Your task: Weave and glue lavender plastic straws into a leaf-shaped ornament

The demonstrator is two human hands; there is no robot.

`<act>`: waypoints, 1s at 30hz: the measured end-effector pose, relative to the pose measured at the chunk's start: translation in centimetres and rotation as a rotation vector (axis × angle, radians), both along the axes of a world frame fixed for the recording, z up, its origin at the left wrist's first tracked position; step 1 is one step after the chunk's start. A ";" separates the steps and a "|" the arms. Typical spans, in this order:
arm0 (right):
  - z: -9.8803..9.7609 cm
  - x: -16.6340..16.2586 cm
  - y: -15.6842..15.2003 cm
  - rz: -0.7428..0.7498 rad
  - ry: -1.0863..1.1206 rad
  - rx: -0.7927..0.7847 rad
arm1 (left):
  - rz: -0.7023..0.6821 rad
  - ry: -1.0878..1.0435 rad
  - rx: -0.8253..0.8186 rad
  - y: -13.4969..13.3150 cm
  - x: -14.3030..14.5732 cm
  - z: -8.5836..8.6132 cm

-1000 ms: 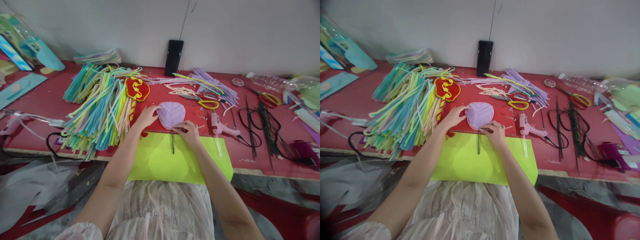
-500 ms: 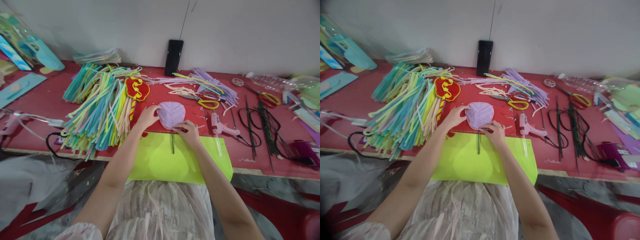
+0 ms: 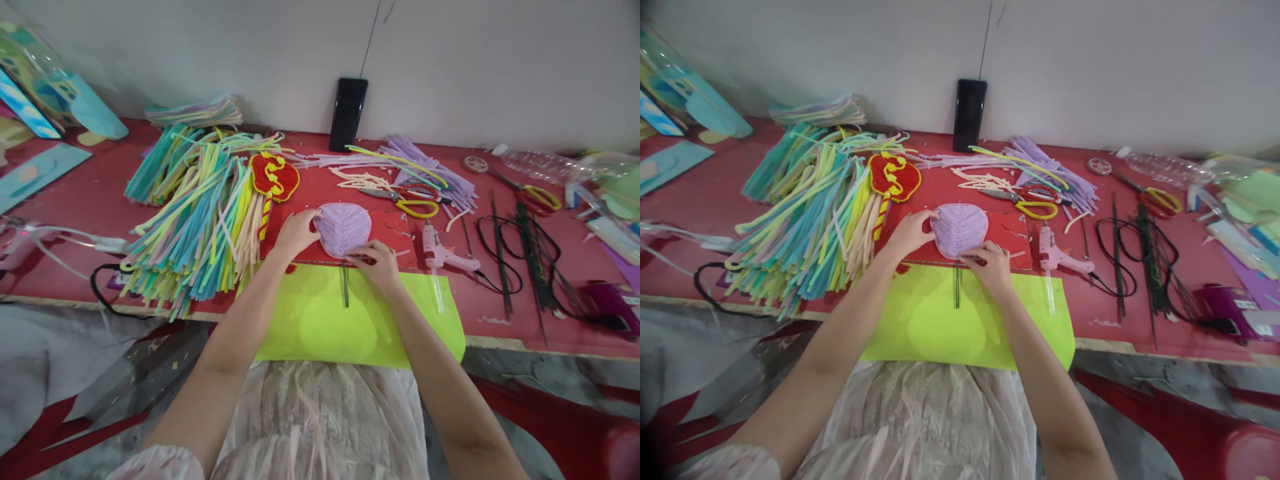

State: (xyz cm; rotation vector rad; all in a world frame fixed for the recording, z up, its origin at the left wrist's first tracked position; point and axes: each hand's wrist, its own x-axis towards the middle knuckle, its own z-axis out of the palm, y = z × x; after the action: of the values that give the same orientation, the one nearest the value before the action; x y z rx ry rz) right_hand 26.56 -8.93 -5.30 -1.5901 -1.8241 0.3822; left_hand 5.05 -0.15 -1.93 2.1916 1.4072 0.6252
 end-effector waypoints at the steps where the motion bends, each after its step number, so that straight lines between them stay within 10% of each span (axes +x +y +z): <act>1: 0.0 0.0 0.0 -0.004 0.001 0.001 | -0.002 0.001 0.003 0.0 0.0 0.0; 26: 0.1 -0.1 -0.1 0.000 0.043 -0.009 | 0.141 -0.106 0.071 0.6 -1.1 0.0; 30: 0.2 -0.1 -0.1 0.004 0.043 -0.004 | -0.072 -0.064 0.117 0.5 -0.8 -0.1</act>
State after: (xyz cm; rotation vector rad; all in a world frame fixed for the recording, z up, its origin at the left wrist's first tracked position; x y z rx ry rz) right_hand 26.44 -9.05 -5.11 -1.5696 -1.7953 0.4193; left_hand 4.28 0.38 -1.99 2.2797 1.2833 0.7620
